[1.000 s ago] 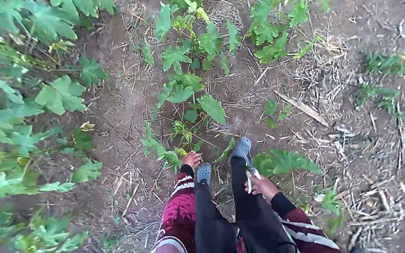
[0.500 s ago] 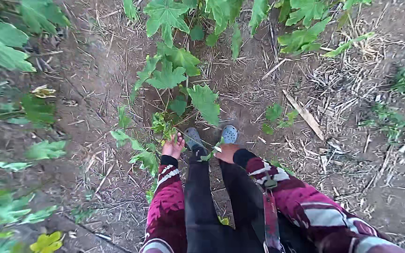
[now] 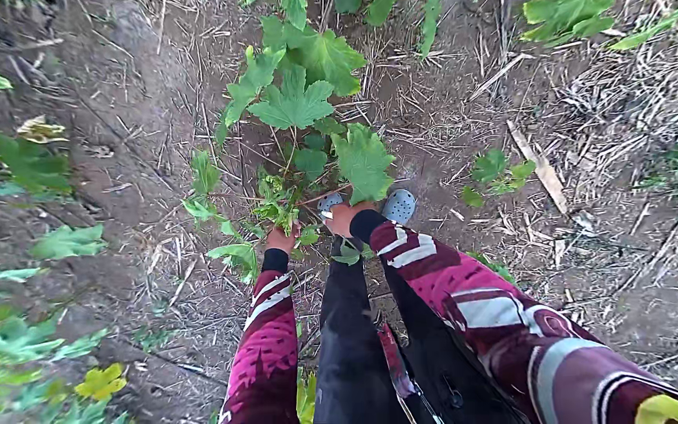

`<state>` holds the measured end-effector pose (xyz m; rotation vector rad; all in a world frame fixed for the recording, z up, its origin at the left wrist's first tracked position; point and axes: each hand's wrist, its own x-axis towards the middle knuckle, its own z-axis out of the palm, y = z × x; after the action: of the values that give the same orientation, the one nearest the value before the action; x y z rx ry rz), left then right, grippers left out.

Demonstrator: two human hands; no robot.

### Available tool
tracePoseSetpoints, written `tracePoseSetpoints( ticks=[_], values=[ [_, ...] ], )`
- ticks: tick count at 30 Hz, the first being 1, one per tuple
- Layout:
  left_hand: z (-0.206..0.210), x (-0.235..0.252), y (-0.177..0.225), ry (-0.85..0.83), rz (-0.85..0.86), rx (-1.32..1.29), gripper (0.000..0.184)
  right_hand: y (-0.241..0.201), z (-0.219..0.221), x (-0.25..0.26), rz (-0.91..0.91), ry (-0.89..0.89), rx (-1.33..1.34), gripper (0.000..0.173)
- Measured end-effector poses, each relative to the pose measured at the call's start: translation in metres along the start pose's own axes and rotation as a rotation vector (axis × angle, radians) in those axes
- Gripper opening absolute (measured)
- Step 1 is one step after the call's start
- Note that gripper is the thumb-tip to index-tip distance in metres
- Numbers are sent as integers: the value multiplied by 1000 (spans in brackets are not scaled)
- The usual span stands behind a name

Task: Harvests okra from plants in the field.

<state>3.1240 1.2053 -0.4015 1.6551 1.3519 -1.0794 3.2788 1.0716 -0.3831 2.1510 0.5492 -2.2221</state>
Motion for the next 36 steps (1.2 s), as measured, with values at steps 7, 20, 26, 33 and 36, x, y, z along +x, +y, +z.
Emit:
tracePoseSetpoints(
  ticks=[7,20,26,33,36],
  values=[
    [-10,-5,7,-30,52,77,50,-28,-3,10,12,-10,-126,51],
    [-9,2,5,-27,53,22,50,-50,-9,7,-5,43,-362,47],
    [4,4,-3,-52,98,-262,37,-14,-11,-10,-17,98,-352,38],
    [30,-57,26,-378,43,-79,41,84,-20,-76,120,-77,-124,64],
    [43,-86,64,-457,46,54,40,126,-39,-112,139,-170,-18,60]
  ],
)
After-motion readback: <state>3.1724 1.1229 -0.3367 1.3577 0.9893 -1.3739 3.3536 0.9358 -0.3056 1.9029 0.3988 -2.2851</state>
